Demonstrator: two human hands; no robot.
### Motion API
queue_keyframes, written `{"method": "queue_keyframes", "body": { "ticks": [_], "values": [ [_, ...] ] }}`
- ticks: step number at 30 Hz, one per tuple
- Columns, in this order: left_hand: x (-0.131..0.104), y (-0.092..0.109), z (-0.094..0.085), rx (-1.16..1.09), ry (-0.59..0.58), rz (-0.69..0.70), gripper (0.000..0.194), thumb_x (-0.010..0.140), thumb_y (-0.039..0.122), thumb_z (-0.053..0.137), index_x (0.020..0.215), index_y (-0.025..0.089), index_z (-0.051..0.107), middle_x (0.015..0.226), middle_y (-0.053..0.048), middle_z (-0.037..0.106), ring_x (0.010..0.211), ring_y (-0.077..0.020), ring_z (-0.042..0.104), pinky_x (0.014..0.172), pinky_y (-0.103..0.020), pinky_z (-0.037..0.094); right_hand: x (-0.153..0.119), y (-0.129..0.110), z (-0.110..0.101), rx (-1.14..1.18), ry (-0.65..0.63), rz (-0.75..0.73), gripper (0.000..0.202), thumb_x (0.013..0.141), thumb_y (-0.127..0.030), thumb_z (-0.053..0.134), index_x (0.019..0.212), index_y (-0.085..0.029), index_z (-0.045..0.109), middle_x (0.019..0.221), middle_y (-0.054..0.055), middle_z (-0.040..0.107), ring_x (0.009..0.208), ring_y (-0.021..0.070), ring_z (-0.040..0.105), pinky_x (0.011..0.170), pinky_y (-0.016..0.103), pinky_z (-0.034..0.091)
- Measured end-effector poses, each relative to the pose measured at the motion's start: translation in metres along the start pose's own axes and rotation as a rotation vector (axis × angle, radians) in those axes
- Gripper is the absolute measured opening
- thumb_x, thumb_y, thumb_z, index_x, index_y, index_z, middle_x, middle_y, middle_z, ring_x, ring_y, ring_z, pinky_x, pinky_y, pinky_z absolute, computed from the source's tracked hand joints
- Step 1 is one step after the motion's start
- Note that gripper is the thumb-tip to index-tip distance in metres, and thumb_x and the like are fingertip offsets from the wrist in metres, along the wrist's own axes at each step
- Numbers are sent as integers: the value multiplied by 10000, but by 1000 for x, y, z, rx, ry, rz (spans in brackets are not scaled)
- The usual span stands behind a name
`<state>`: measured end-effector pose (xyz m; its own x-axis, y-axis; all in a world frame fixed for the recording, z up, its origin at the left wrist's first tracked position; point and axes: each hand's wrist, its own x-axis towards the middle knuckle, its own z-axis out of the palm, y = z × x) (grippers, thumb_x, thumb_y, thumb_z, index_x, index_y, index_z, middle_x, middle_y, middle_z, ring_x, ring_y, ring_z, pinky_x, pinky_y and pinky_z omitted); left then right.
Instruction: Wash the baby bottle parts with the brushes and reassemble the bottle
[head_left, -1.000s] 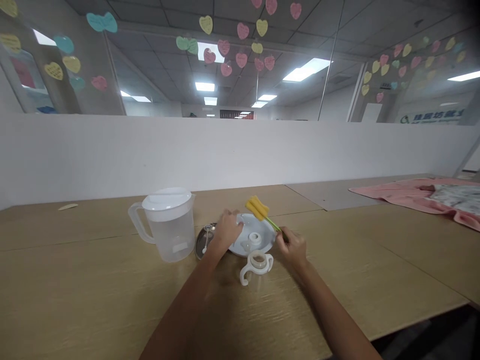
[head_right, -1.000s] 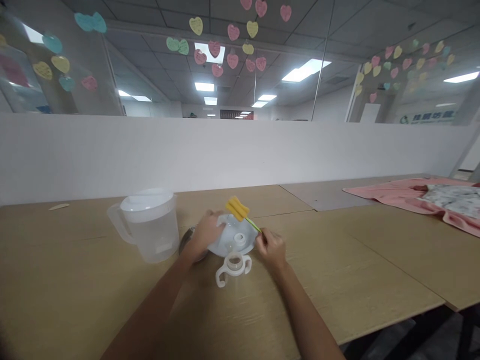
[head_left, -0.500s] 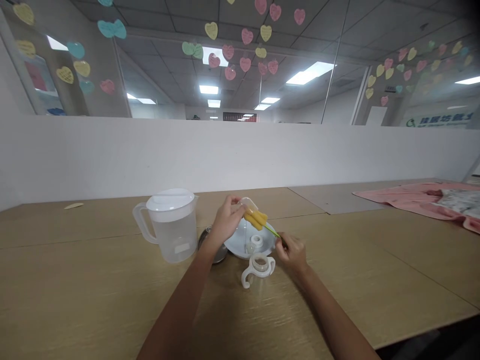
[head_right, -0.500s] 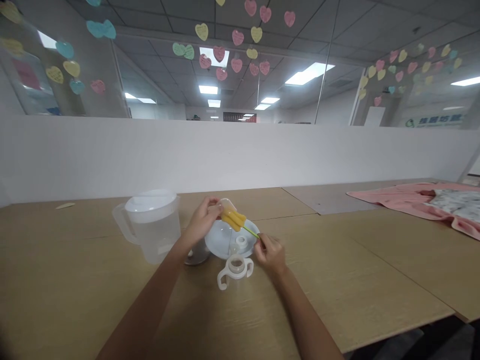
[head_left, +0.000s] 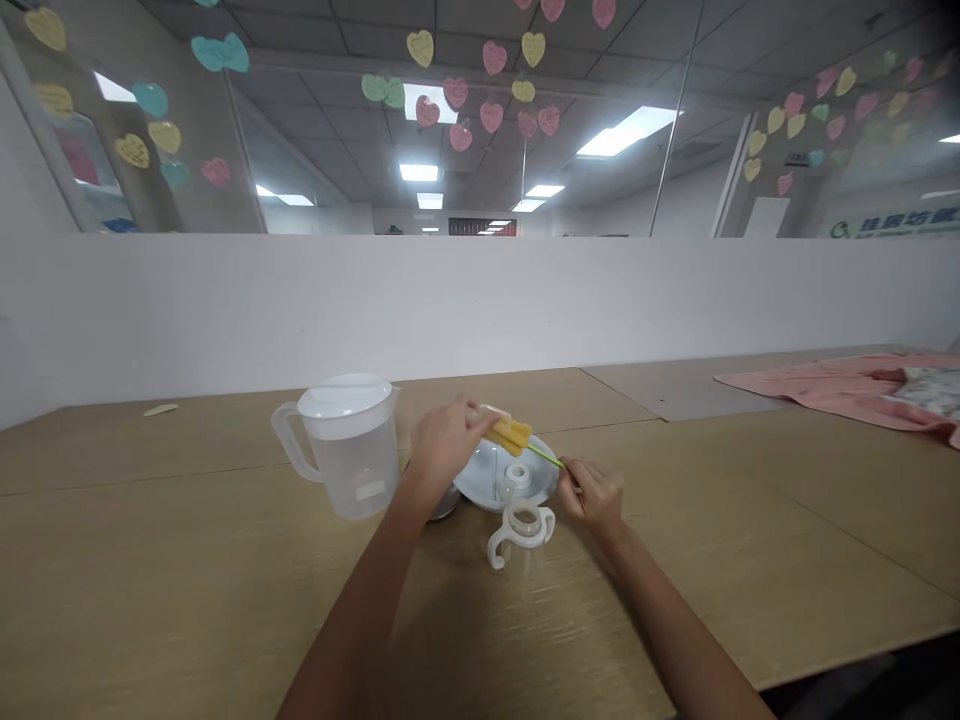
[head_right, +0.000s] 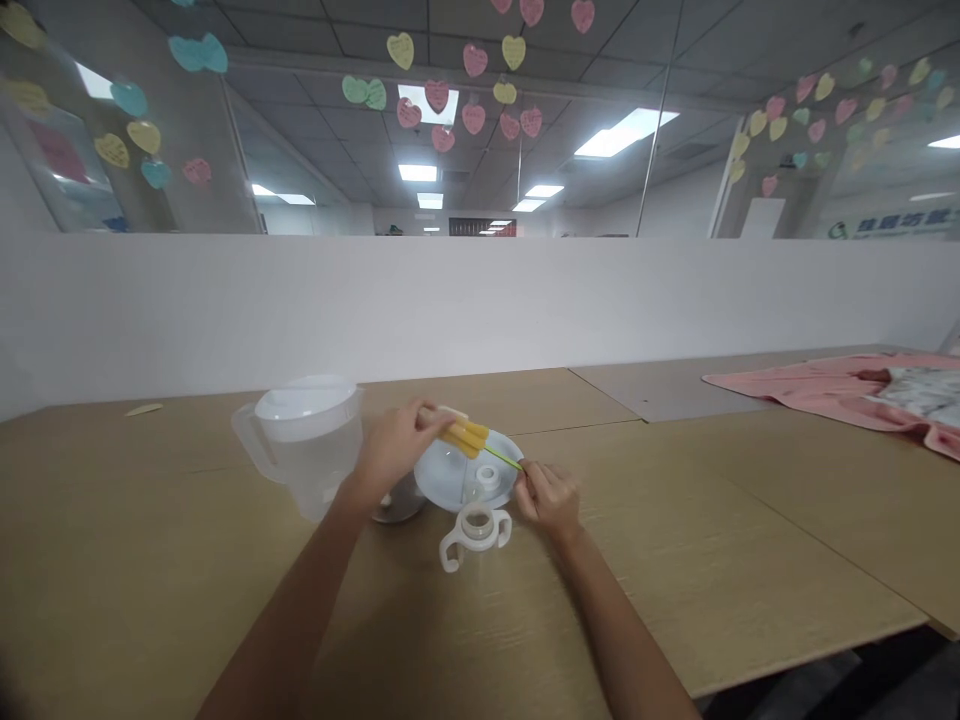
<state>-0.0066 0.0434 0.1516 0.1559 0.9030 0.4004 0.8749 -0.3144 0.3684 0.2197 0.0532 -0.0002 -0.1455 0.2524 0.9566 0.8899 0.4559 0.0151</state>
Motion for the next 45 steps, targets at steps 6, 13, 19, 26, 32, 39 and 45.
{"method": "queue_keyframes", "body": {
  "ticks": [6,13,19,26,32,39,45],
  "values": [
    [12,-34,-10,206,79,-45,420,853,253,506,1269,228,460,1198,-90,608,1076,-234,573,834,-283,438,4,-3,1,-10,1,111,216,843,-185,431,755,-156,626,465,-24,499,427,100,435,487,234,311],
    [12,-55,21,401,-296,-125,288,718,51,576,988,121,648,1002,-163,679,971,-271,639,770,-292,483,4,-3,0,20,-14,184,228,855,-204,421,763,-150,622,472,-25,502,420,97,441,474,224,307],
    [20,-69,51,408,-343,-98,268,744,107,586,999,80,665,1004,-202,679,964,-307,644,775,-338,492,2,-4,1,30,-39,200,228,845,-211,426,768,-148,631,476,-23,506,425,98,443,483,225,314],
    [30,-79,79,435,-318,-143,254,846,195,482,938,110,703,985,-215,683,963,-302,646,756,-357,498,0,-1,4,13,-45,218,235,831,-214,423,748,-154,634,474,-22,515,425,95,446,476,217,310],
    [30,-81,78,470,-311,-141,245,837,173,485,938,120,703,966,-198,688,945,-290,647,755,-353,501,-1,-1,4,-4,-64,216,235,830,-216,429,736,-150,635,488,-16,533,435,93,464,485,212,315],
    [21,-43,47,447,-267,14,304,862,146,409,988,88,680,1019,-216,665,997,-306,619,824,-394,469,-1,1,5,-13,-69,213,242,831,-225,429,732,-155,638,471,-22,528,422,88,453,477,210,302],
    [4,-10,72,288,-371,254,270,852,290,472,1001,205,682,1013,-108,693,941,-238,638,789,-317,471,-2,2,5,-21,-71,219,245,831,-229,428,729,-152,637,482,-16,540,424,90,452,483,214,303]
  ]
}}
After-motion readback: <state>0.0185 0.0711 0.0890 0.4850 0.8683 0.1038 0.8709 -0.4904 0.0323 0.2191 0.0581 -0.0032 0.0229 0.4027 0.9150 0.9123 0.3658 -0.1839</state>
